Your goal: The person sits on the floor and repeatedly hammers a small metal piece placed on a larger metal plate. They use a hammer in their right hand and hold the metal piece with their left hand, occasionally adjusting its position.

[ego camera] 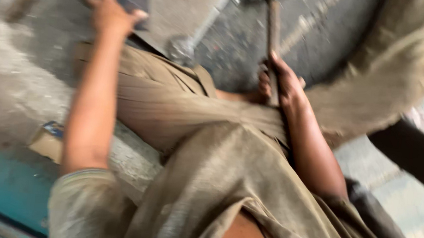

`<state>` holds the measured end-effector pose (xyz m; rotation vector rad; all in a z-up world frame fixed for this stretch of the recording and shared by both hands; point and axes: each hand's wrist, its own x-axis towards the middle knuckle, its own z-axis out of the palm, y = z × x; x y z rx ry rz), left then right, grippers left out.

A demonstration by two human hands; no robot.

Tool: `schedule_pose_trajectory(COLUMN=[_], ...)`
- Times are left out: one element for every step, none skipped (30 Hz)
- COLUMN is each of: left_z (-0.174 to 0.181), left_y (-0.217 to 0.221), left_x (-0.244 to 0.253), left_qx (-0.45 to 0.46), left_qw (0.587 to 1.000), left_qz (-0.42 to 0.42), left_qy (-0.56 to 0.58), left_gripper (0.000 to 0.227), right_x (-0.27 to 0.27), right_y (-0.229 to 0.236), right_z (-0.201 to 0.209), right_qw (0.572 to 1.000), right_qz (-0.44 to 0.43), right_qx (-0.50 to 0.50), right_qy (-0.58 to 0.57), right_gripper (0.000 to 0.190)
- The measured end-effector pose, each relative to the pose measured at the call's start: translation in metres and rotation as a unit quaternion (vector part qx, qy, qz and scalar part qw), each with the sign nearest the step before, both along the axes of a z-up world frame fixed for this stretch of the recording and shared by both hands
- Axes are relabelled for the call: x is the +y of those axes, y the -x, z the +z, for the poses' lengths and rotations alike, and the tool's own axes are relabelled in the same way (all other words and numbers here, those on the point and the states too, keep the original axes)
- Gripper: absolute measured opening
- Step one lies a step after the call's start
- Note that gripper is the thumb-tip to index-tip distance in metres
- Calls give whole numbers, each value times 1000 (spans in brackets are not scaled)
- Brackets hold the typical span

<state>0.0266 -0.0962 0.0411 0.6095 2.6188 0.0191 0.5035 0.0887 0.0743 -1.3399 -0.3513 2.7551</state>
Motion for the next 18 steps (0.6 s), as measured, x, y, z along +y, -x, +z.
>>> schedule_pose_trajectory(left_z=[0,-1,-1,9,18,30,38,47,56,64,68,71,71,71,73,73,75,77], left_y=[9,11,12,24,22,19,11,1,-11,-20,-34,-49,-61,-70,-76,-81,-81,-83], left_x=[-12,-18,-21,-22,-26,-32,-32,-33,-31,-29,-26,-25,-22,-17,-16,-12,-9,-6], left_qx=[23,50,35,29,-37,-101,-165,-195,-224,-245,-274,-301,-324,-348,-328,-311,-232,-154], left_qw=[998,992,995,998,997,990,974,956,932,904,882,859,831,800,798,794,838,873], left_qz=[-48,-93,-75,-58,-20,23,66,75,83,94,104,117,151,183,194,202,175,147], left_qy=[-35,-73,-46,-21,-62,-100,-137,-205,-271,-338,-369,-398,-426,-453,-467,-481,-462,-439], left_gripper=[143,146,137,129,102,75,49,41,35,30,27,24,24,24,22,21,21,22], right_x=[1,2,0,3,5,6,5,6,5,6,6,5,6,7,8,7,5,5], right_y=[-3,-5,-9,-7,-6,-5,-6,-3,-4,-1,1,2,2,1,1,-1,-1,-2], right_z=[-1,-1,2,3,5,7,10,11,14,15,15,14,12,10,7,5,3,3], right_qw=[1000,998,998,997,997,997,997,996,997,997,997,997,997,998,998,998,997,997], right_qz=[-4,-7,-16,-25,-33,-32,-32,-23,-29,-29,-28,-26,-24,-24,-18,-15,-12,-14], right_qx=[25,54,56,66,76,76,77,84,78,77,75,71,68,63,66,68,69,67], right_qy=[3,5,8,7,6,4,1,-3,-1,1,4,1,-2,-5,-6,-10,-14,-18], right_gripper=[43,45,47,50,53,53,54,55,54,53,53,53,54,54,53,52,51,51])
